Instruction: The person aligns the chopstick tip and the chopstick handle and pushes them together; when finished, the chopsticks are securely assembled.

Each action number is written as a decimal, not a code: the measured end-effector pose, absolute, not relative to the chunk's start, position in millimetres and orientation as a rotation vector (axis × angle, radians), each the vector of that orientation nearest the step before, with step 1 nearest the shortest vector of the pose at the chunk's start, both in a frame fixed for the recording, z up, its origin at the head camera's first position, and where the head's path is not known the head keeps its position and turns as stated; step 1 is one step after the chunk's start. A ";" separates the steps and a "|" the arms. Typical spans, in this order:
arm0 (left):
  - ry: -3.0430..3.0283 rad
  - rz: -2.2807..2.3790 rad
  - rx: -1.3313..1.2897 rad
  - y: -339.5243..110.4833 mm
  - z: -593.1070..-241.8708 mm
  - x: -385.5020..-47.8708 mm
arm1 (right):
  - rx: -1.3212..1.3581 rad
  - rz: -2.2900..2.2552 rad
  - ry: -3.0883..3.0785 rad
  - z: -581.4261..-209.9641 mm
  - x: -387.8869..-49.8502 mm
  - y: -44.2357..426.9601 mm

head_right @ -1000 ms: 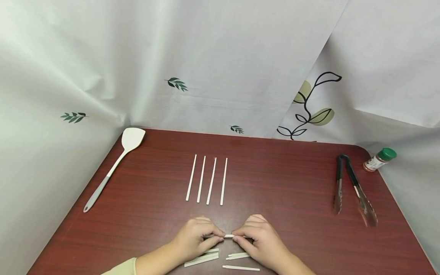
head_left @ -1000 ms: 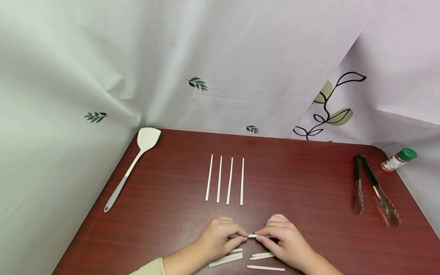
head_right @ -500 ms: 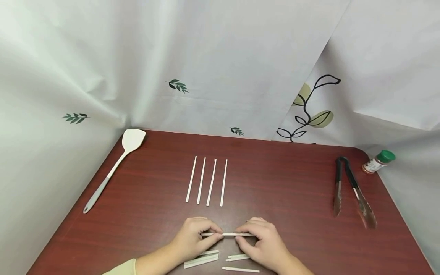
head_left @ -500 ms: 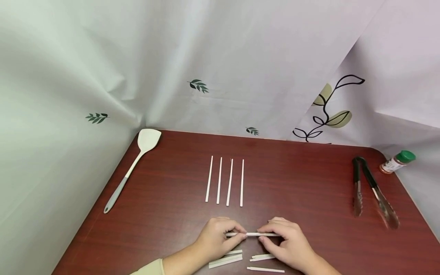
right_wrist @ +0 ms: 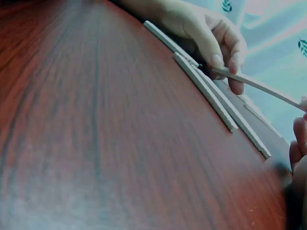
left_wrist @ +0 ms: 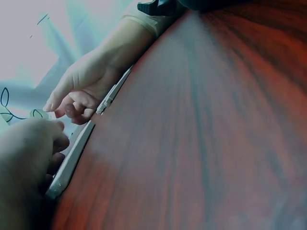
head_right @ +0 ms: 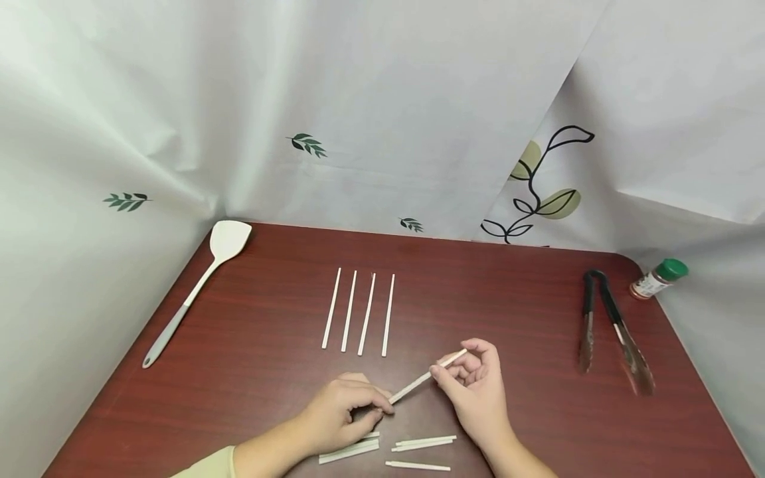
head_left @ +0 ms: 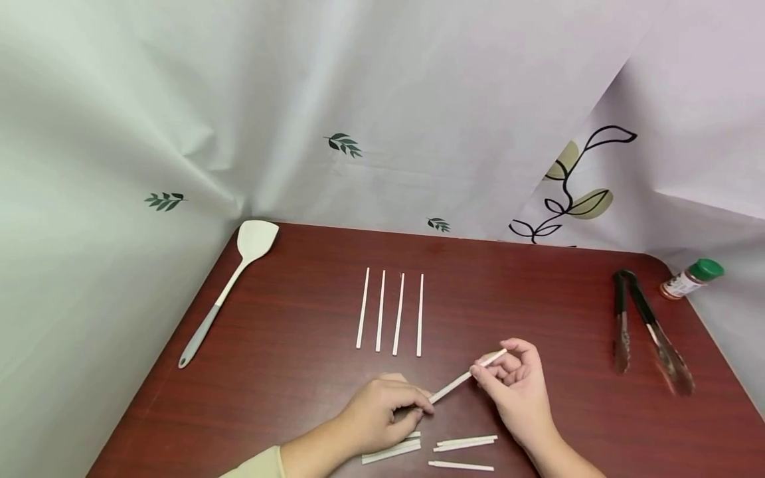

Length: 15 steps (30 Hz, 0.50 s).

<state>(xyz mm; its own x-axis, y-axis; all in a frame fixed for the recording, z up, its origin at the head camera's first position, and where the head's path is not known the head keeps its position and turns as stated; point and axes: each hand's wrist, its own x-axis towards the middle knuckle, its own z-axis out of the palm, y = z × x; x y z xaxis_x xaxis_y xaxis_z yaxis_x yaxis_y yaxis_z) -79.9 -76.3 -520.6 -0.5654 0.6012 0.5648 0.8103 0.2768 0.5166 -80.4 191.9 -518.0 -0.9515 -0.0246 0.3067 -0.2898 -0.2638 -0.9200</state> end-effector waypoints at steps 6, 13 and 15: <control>-2.304 -1.046 -1.377 -78.1 -520.8 -82.6 | 0.383 2.226 -1.917 -518.6 -88.0 188.6; -2.250 -0.880 -1.400 -72.8 -519.3 -86.5 | 0.416 1.706 -2.188 -518.5 -107.9 185.8; -2.241 -0.805 -1.407 -69.5 -518.8 -88.8 | 0.422 1.499 -2.285 -519.7 -114.1 185.6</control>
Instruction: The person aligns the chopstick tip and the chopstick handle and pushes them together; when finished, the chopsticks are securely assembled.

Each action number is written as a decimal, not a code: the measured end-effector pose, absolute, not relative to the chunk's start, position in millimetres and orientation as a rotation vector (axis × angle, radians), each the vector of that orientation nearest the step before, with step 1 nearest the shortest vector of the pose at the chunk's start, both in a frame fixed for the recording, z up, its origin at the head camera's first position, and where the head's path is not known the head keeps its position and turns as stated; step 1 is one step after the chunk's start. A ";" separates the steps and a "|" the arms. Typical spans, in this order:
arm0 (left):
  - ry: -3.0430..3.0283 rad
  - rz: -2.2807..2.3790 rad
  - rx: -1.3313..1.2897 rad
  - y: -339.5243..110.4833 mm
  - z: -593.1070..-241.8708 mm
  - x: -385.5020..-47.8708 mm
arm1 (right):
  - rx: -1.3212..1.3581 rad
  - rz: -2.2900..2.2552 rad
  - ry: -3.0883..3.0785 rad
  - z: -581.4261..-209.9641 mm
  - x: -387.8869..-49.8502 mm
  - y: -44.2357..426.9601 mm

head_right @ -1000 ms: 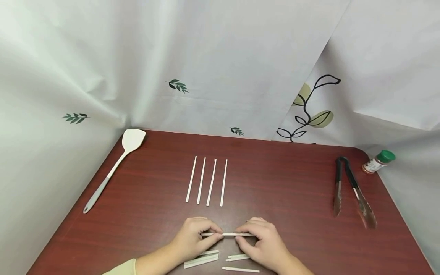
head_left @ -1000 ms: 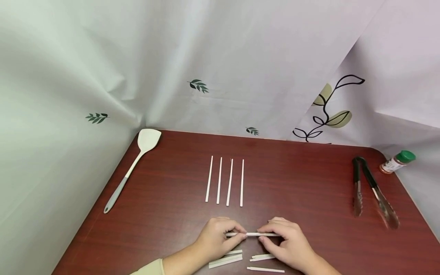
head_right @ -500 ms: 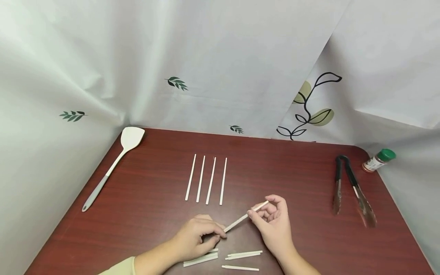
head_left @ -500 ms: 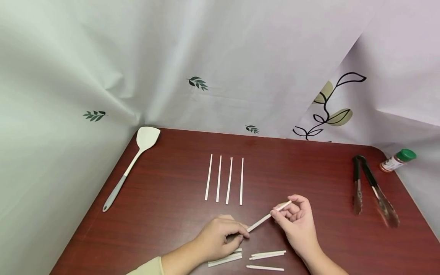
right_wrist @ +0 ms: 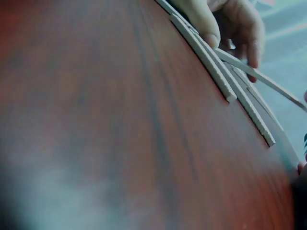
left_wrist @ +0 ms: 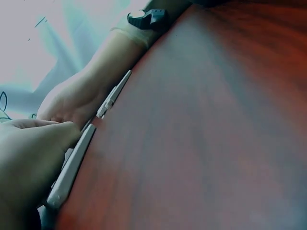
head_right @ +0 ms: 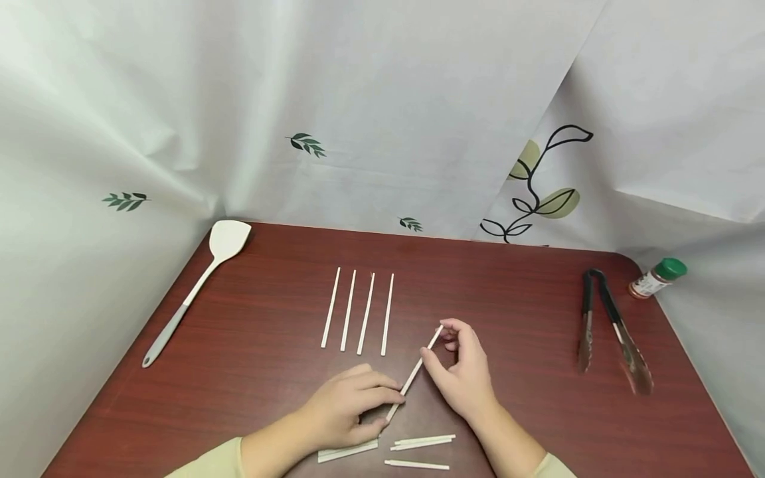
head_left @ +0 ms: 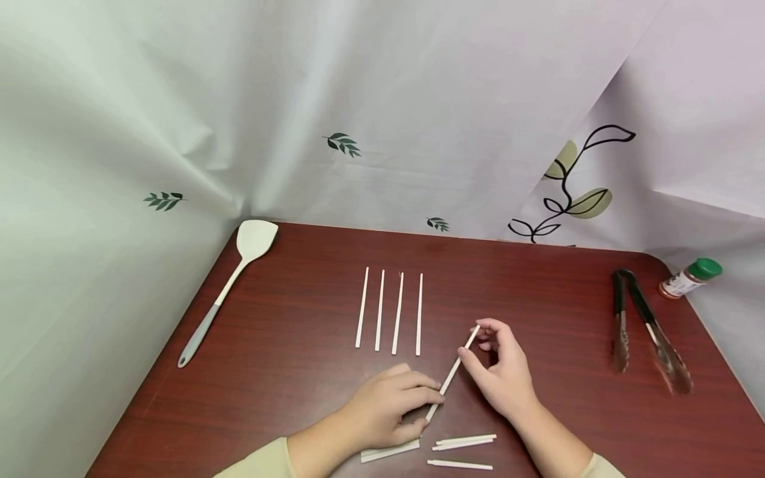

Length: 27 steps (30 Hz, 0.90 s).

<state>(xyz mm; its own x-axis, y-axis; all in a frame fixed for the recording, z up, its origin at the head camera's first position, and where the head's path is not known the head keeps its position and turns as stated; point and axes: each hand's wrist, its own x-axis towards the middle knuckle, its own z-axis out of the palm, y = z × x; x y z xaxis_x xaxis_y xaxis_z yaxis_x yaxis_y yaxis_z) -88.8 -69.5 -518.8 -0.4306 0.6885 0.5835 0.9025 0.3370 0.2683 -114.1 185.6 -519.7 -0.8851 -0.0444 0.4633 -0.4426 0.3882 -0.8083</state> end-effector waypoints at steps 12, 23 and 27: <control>-2.306 -0.557 -1.329 -40.7 -514.8 -102.9 | 0.519 1.013 -2.600 -517.6 -154.6 192.6; -2.418 -0.514 -1.147 -36.4 -515.1 -119.0 | 0.467 0.853 -2.782 -513.3 -182.5 184.4; -2.446 -0.464 -1.091 -37.7 -515.7 -124.3 | 0.451 0.849 -2.749 -514.5 -187.7 180.5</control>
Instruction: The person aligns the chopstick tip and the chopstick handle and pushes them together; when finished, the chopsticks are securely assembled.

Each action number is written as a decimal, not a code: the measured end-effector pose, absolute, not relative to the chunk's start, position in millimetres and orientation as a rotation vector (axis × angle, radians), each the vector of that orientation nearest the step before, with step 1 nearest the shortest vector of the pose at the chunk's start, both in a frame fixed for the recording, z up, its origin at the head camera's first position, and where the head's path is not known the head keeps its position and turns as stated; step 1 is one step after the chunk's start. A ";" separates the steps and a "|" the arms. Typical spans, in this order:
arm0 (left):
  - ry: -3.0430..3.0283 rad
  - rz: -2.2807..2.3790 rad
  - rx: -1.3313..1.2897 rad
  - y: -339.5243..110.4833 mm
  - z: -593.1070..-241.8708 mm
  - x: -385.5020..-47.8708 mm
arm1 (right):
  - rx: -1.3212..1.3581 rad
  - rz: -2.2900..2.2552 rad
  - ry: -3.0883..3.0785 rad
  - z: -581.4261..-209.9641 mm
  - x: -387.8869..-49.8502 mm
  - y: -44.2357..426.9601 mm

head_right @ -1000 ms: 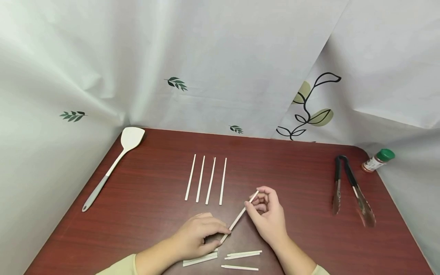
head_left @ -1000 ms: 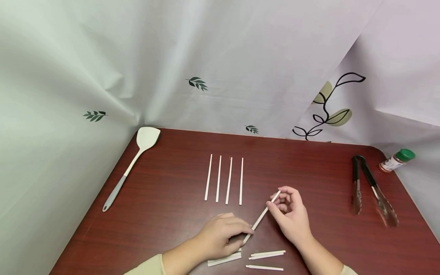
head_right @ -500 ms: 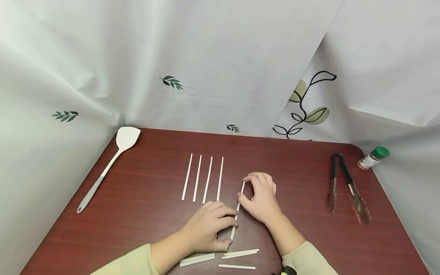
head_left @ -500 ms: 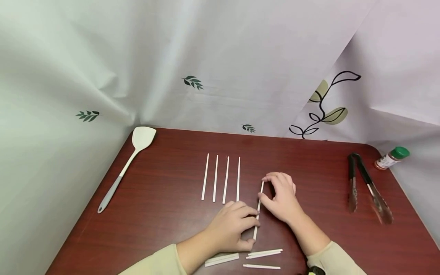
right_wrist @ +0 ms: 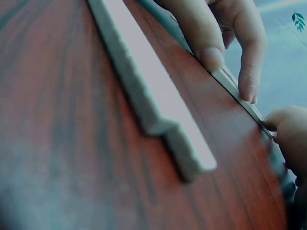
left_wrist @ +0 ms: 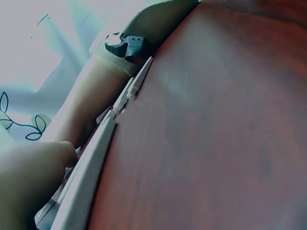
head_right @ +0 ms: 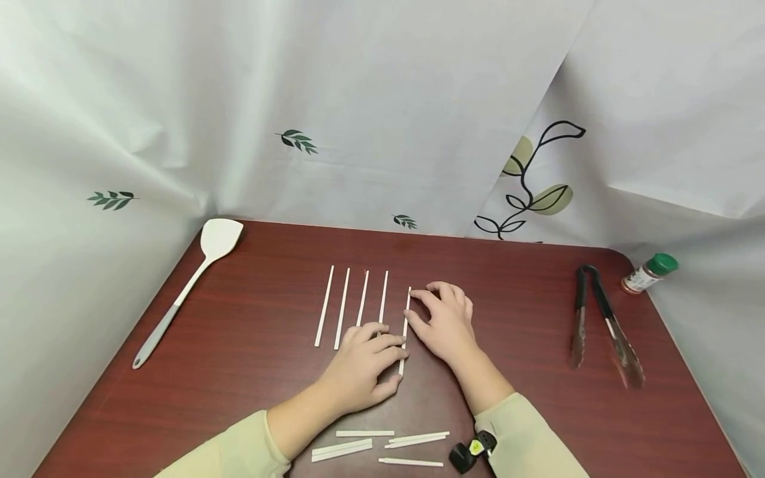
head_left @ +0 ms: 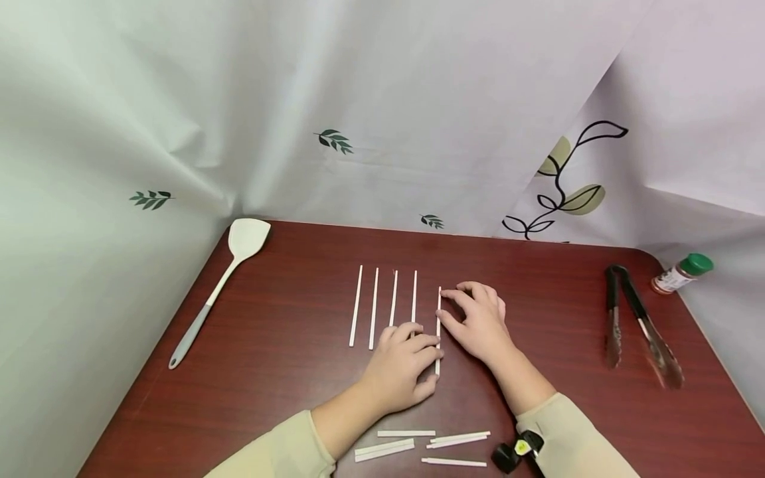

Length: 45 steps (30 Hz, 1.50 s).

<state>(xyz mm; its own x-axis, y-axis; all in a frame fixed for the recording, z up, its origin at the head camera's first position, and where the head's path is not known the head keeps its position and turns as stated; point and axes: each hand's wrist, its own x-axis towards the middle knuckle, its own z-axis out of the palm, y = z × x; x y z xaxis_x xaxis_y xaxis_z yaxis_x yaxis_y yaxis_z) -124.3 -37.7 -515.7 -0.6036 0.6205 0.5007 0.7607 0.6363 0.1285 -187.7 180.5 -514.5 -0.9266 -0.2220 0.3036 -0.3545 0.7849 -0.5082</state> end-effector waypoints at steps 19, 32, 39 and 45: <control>-2.541 -0.486 -0.938 -36.4 -515.9 -134.8 | 0.571 0.717 -2.787 -513.0 -187.1 178.8; -2.531 -0.503 -0.912 -36.3 -521.3 -137.9 | 0.560 0.686 -2.815 -512.6 -186.1 178.5; -2.552 -0.515 -0.914 -36.7 -520.5 -137.1 | 0.563 0.707 -2.804 -513.0 -186.1 179.0; -2.547 -0.576 -0.904 -37.9 -518.6 -134.8 | 0.543 0.795 -2.767 -515.6 -184.8 180.2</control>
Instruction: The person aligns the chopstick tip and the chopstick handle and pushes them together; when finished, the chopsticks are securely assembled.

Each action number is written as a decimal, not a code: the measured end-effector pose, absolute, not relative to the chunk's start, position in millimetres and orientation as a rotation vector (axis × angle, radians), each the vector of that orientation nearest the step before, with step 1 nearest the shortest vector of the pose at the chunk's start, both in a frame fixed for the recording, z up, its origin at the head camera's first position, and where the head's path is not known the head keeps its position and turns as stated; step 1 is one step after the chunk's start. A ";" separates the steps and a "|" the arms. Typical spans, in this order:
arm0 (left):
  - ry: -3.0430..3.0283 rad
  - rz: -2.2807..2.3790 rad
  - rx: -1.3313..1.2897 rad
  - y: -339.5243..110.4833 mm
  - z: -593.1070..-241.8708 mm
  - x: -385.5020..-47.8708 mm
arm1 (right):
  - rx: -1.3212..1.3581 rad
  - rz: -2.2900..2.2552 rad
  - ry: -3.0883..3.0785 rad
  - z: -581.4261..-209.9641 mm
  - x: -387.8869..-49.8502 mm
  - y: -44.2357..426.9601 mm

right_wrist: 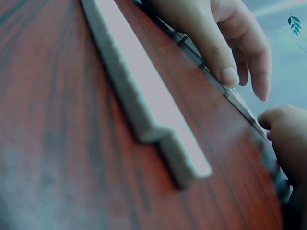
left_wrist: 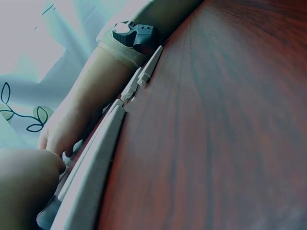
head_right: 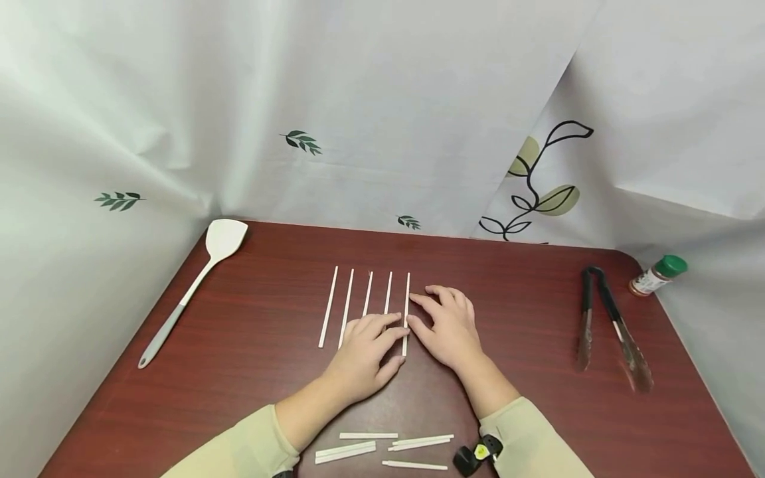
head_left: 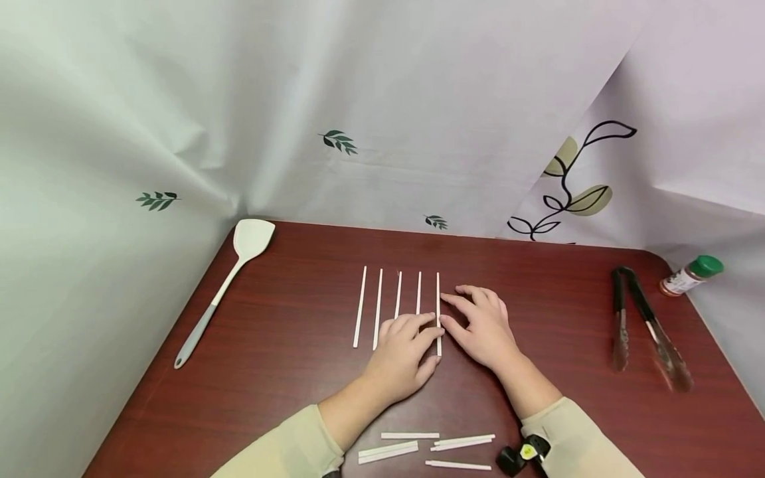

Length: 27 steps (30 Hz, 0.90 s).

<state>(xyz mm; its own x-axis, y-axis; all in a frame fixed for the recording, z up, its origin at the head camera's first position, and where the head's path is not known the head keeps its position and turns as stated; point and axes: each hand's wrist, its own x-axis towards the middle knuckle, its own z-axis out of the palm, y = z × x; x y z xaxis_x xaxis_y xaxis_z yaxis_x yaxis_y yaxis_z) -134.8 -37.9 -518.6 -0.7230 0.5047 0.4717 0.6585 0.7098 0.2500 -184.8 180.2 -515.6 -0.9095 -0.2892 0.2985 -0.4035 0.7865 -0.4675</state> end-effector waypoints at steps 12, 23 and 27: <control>-2.428 -0.775 -0.998 -45.7 -516.4 -130.0 | 0.659 1.034 -2.465 -519.8 -172.9 186.5; -2.314 -0.867 -1.149 -67.7 -516.9 -111.8 | 0.702 1.075 -2.390 -517.8 -137.8 188.7; -2.320 -0.921 -1.199 -80.2 -516.9 -100.4 | 0.725 1.120 -2.391 -517.8 -118.1 188.8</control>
